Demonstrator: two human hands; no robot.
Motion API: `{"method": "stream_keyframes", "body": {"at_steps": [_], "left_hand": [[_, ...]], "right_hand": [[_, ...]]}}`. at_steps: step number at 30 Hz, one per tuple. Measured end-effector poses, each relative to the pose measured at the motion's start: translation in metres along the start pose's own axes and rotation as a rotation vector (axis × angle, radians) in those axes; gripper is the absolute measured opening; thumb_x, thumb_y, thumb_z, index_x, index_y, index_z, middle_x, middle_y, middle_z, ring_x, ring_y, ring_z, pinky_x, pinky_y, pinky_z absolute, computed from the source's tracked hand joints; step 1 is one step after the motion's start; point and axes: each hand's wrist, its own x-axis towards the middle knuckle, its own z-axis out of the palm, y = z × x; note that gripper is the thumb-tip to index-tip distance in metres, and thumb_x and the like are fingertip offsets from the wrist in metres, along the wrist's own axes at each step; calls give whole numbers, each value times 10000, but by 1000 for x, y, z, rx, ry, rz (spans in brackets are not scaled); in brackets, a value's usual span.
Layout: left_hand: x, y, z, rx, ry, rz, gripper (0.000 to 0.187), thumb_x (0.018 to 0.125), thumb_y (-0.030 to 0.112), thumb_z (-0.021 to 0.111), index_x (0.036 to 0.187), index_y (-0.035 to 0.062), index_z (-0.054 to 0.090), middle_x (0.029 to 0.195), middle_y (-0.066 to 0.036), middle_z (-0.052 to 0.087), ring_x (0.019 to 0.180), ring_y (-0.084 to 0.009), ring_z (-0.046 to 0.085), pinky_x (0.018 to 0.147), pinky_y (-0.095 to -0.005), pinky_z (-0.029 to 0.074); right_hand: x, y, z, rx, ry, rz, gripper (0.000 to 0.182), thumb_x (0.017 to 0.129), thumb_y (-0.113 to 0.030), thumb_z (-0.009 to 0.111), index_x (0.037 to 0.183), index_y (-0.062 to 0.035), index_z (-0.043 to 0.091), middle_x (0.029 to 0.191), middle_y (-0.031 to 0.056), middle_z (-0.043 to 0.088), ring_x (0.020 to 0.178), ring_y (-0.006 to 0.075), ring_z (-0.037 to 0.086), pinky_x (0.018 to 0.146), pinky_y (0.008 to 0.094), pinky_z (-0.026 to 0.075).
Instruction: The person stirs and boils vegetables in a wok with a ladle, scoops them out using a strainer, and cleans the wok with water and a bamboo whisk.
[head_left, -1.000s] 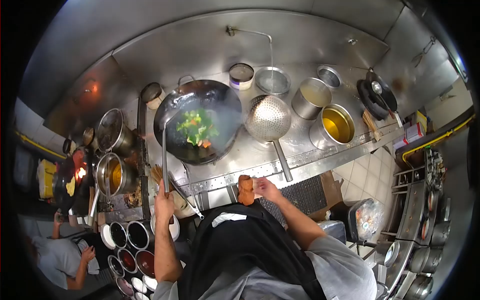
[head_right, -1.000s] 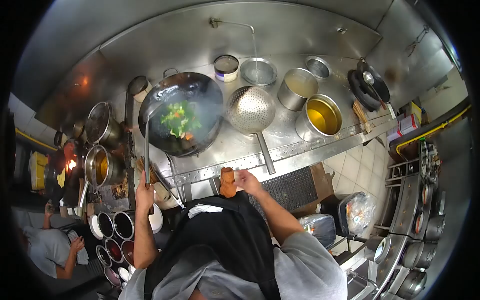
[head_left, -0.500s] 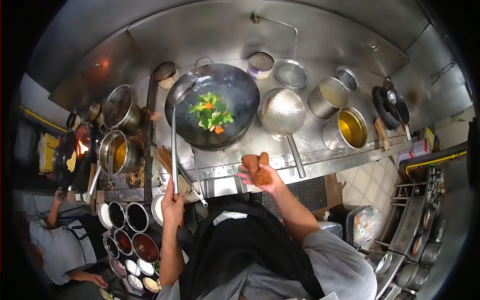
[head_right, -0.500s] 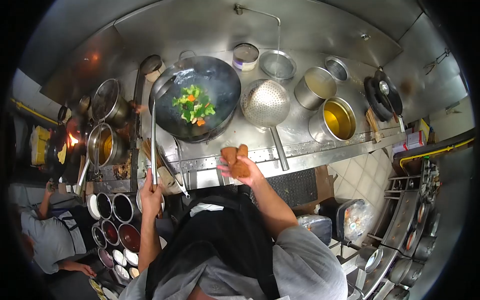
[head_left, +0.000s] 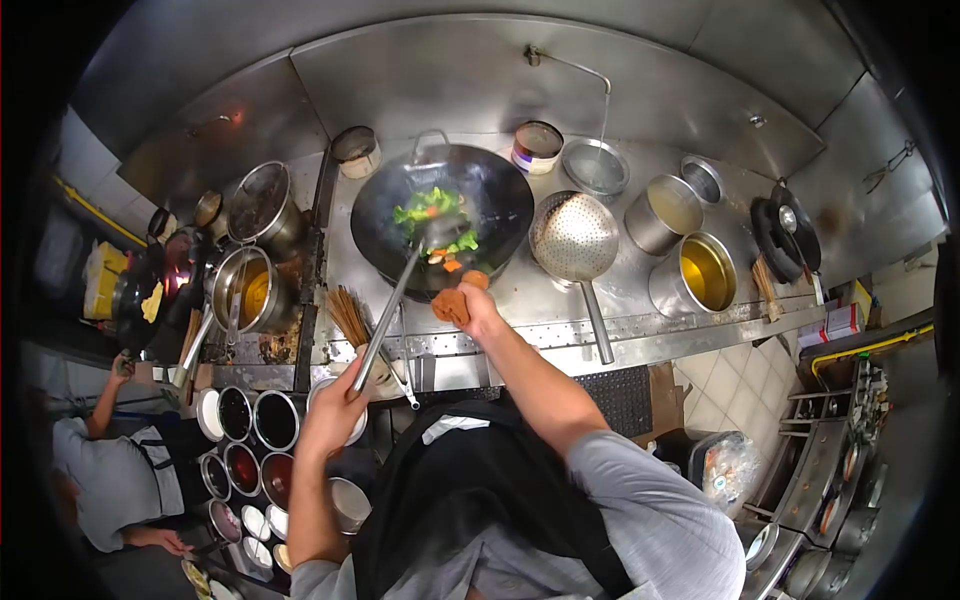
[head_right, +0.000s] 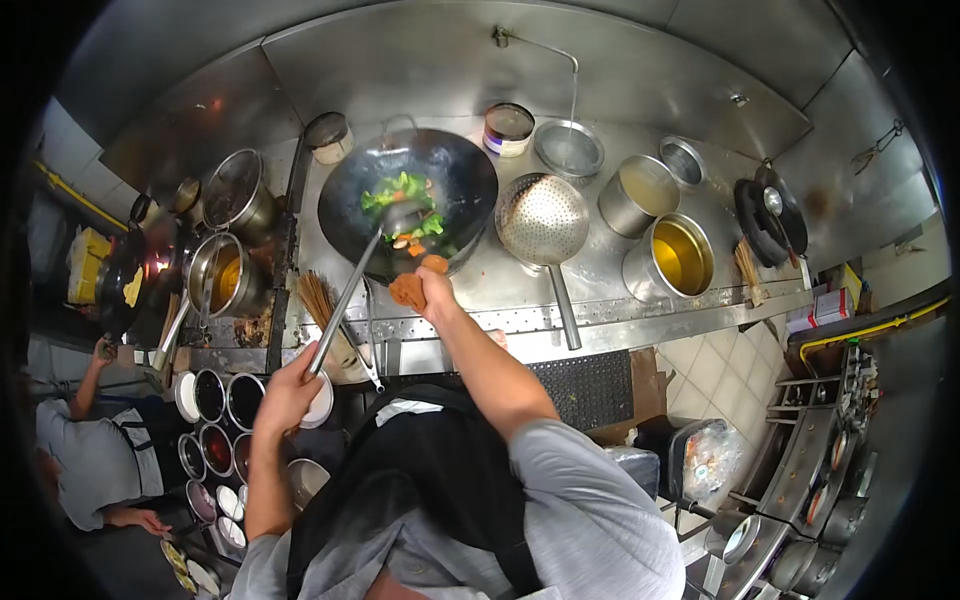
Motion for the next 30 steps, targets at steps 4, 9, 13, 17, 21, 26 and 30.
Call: {"method": "stream_keyframes", "body": {"at_steps": [4,9,13,17,21,26,30], "left_hand": [[-39,37,-64,132,-217,-125,654,850,51,702,1464,159,502,697,-135,546,627,-203,526,689,-319,487],[29,-4,11,336,3,103,626,865,89,668,1458,194,498,862,-202,683,830,-394,665,773,-479,516],[25,-2,41,372,153,121,618,873,115,676,1457,216,501,905,-194,705,855,-413,663,776,-506,511],[-23,10,1,262,113,176,636,862,125,697,1461,185,494,865,-214,670,821,-417,651,740,-497,500],[-41,56,-37,368,-91,9,644,847,133,701,1457,174,497,867,-219,684,851,-428,661,754,-484,517],[19,-2,34,433,32,169,624,873,176,687,1464,226,494,950,-232,701,881,-425,670,779,-514,526],[9,2,58,340,163,179,662,860,135,715,1471,244,487,982,-232,686,852,-425,667,750,-501,529]], "right_hand": [[-84,-6,24,206,-23,-57,192,934,-65,495,1109,13,490,1060,199,631,898,355,684,772,538,587],[-90,9,16,34,-13,-117,240,929,-99,527,1122,41,506,1036,196,634,930,357,683,800,502,588],[-163,59,-43,-127,1,-103,309,883,-146,562,1131,33,606,1065,176,645,966,331,669,847,484,568],[-163,51,-46,-256,-45,-199,333,885,-157,548,1147,39,610,1064,178,651,982,321,668,840,470,569],[-113,-8,17,53,-2,-74,189,890,-102,550,1031,21,524,939,153,633,839,318,692,766,448,595],[-100,16,-3,-33,-89,-152,188,922,-155,546,1010,9,568,948,165,649,819,298,693,728,449,586],[-142,66,-83,-448,-133,-201,424,895,-210,552,1231,43,608,1121,166,669,1037,294,669,923,432,552]]}}
